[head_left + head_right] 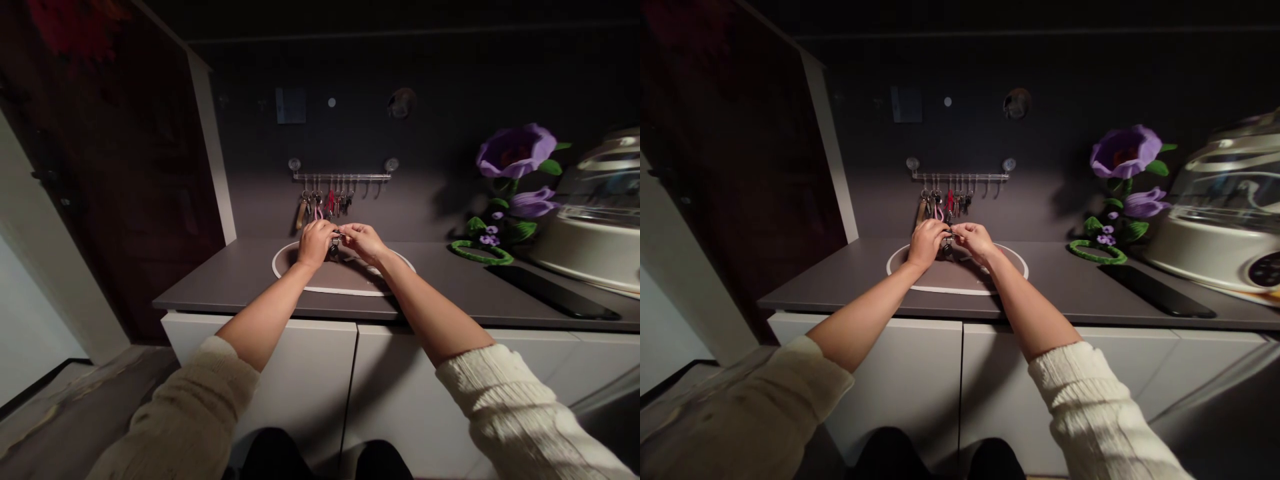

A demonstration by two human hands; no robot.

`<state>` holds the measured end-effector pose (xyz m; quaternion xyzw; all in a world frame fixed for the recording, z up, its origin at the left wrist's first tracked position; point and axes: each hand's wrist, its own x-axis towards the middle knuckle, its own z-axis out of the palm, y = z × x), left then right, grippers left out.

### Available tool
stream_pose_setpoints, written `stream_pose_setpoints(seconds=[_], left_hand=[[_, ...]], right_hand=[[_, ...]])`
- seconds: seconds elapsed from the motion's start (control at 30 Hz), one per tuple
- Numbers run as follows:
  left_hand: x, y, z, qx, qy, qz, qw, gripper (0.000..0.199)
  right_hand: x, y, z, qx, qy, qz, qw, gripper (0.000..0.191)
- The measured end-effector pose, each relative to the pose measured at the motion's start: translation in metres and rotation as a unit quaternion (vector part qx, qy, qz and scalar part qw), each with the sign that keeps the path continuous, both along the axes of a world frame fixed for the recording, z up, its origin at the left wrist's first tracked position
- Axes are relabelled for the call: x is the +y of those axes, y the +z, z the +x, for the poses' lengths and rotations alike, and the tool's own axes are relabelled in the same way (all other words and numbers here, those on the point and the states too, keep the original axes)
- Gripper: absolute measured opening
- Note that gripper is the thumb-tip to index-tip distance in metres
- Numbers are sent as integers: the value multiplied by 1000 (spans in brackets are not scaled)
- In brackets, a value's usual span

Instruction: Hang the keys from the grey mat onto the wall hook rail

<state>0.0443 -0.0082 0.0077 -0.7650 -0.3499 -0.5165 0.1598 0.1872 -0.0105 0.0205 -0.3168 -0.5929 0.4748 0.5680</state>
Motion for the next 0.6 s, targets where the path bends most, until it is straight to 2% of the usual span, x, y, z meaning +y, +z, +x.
stream_pose_setpoints(seconds=[0.1,0.17,0.37,0.5,0.6], left_hand=[[2,0,1,-62,-23,-26,998,14],[2,-1,2,-116,-32,-60,991,15],[7,-6,6,-196,-94,-148,965,16],[14,-11,8,-189,-127,-194,954,11],[16,-13,7,-170,-131,-223,951,16]], right_hand=[[-1,1,1,36,48,-61,996,14],[-1,1,1,46,57,-64,995,15],[3,-1,2,34,1,24,999,24],[9,-2,5,31,-43,89,995,29],[12,-3,7,22,-89,115,989,30]])
